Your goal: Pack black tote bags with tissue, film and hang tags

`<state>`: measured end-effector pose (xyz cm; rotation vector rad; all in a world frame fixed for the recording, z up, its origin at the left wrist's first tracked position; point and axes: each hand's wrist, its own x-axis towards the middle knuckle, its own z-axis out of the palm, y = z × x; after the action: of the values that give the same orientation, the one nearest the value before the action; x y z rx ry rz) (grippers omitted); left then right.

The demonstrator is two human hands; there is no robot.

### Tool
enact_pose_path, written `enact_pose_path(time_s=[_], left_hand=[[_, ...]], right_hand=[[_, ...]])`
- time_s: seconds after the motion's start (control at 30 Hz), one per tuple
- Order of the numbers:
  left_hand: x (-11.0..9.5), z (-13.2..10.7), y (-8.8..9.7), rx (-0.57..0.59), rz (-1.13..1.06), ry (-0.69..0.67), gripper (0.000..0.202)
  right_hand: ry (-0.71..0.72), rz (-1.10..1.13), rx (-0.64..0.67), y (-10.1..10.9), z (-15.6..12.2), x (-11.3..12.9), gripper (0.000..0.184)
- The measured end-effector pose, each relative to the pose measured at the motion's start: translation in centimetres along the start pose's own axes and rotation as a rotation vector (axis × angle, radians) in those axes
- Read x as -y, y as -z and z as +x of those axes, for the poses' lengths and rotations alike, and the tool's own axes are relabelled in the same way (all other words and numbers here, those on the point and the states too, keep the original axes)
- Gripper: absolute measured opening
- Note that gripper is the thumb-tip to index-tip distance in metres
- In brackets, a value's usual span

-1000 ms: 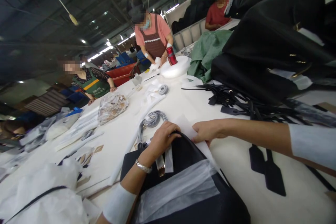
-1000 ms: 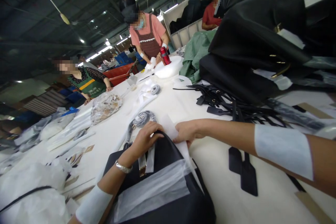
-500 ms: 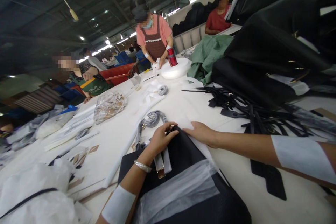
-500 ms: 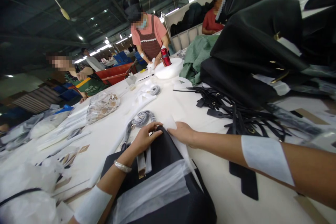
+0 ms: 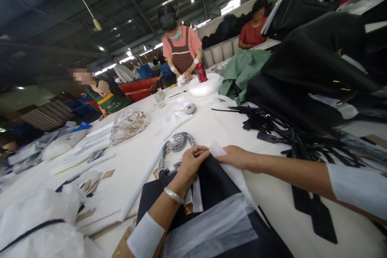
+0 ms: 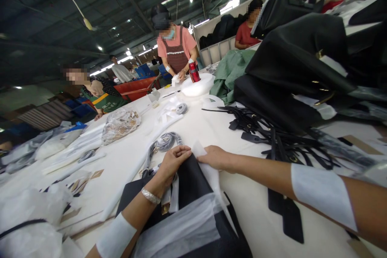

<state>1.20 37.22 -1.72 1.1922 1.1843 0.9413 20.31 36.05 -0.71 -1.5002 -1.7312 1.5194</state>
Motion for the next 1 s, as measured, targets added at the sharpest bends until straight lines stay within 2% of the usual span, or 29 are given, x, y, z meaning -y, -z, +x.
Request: enact_pose_path(time_s=[0.13,0.27,0.33,0.4,0.47,0.53,0.6,0.67,0.73,0.83,0.9,1.0], left_hand=[[0.3,-0.2,-0.2,-0.039,0.07,-0.094,0.031],[0.5,-0.1,-0.1,0.032,0.17,-0.139,0.037],[0.7,0.0,0.0,0.04,0.283,-0.2,0.037],[0.8,0.0,0.1,0.023,0.426,-0.279,0.031],[1.0,0.1,0.3,0.018,0.526,-0.327,0.027],[1.2,0.2,0.4,0.017,0.558,-0.342,0.026],[1.4,0.2,0.5,0.009,0.554,-0.339,0.028],[1.5,0.3,0.5,0.006,0.541,-0.335,0.029],[1.5,0.3,0.5,0.006,0.532,-0.329,0.03],[1.4,0.3,0.5,0.011,0.526,-0.332,0.03],[1.4,0.3,0.5,0.017,0.528,-0.338,0.03],[1.5,0.3,0.5,0.017,0.513,-0.337,0.031]], right_hand=[[-0.073,0.077,0.203,1.1,0.3,0.8,0.029],[-0.075,-0.036,0.237,1.1,0.7,1.2,0.02],[-0.084,0.03,0.237,0.7,0.7,0.8,0.02],[-0.123,0.144,0.155,0.5,0.1,0.1,0.024],[-0.142,0.192,-0.019,0.7,-1.2,-0.6,0.029],[-0.099,0.117,-0.204,1.4,-3.4,-1.3,0.03],[-0.053,0.008,-0.247,2.0,-6.4,-1.7,0.026],[-0.054,0.031,-0.106,2.0,-9.6,-1.8,0.024],[-0.105,0.161,0.052,1.5,-12.2,-1.6,0.024],[-0.171,0.286,0.076,0.1,-14.1,-1.0,0.027],[-0.192,0.298,0.062,-0.4,-14.3,-0.8,0.026],[-0.248,0.401,0.157,-0.4,-14.1,-0.9,0.026]])
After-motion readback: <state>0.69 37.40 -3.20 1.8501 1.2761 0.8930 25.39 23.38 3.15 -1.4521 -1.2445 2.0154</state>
